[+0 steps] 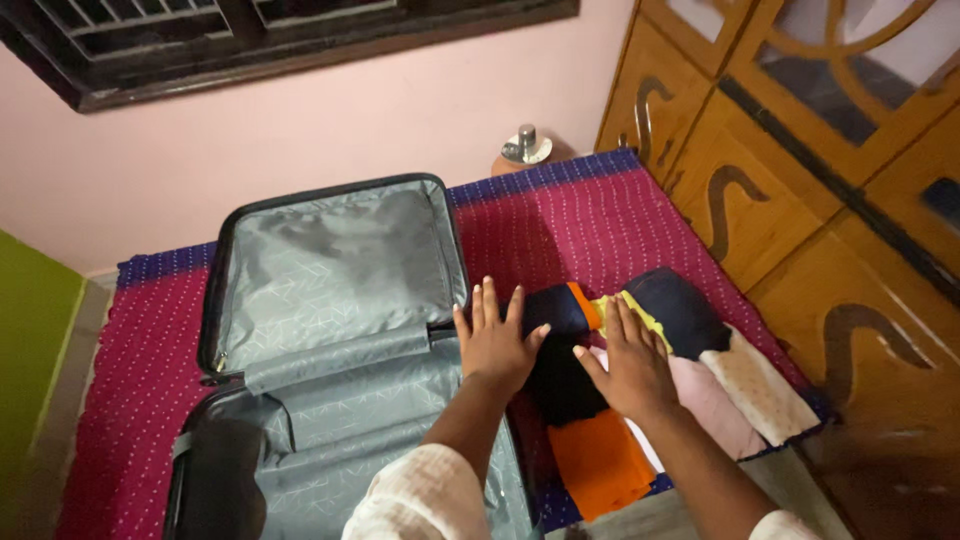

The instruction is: The person folds clothes by hand and places them into a suitcase on a bed.

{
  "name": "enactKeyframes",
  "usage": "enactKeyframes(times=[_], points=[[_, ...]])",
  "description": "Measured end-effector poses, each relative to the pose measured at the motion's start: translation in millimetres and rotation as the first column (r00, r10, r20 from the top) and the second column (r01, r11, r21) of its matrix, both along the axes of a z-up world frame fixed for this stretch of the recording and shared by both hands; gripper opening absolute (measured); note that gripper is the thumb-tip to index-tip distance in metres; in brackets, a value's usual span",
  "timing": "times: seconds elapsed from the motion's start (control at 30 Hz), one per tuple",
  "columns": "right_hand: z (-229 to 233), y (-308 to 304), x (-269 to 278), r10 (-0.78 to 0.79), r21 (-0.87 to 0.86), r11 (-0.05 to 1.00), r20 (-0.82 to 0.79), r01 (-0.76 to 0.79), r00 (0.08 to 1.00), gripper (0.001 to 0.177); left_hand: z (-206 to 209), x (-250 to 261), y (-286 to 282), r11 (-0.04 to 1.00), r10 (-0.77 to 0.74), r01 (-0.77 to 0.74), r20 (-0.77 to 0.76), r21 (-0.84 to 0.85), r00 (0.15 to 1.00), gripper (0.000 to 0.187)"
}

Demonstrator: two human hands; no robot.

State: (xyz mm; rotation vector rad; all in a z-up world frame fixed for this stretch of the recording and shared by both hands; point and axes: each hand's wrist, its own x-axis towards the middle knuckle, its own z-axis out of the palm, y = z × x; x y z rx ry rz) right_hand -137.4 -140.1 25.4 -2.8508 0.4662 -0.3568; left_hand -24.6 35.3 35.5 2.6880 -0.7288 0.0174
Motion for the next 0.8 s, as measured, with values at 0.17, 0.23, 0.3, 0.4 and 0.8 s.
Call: enactKeyframes(times=[0.17,0.23,0.3,0.4,0.8], points=[[20,15,-7,-0.016,0.029,0.999,-0.008,0.016,1.0,0.09,13,-9,26,1.0,0.024,-0.024,-0.033,0.008,0.999,0.076],[22,21,-13,0.011,0.016,1.0,0.08,-0.012,0.997,0.088,15,-14,38,0.999,0.03,-0.03,-0.031,-0.011,0.999,0.076],[22,27,-17,-0.007,0.03,1.0,0.057,0.006,0.998,0.088,17,-18,48,1.0,0.031,-0.031,-0.047,-0.002,0.998,0.076],[23,36,-21,-0.016,0.023,1.0,0.049,0.015,0.999,0.089,19,-25,64,0.999,0.037,-0.037,-0.039,0.0,0.999,0.077],[28,76,-34,-0.006,0.025,1.0,-0.047,0.007,0.999,0.091,17,-26,130,0.986,0.159,-0.16,-0.028,-0.038,0.987,0.076]])
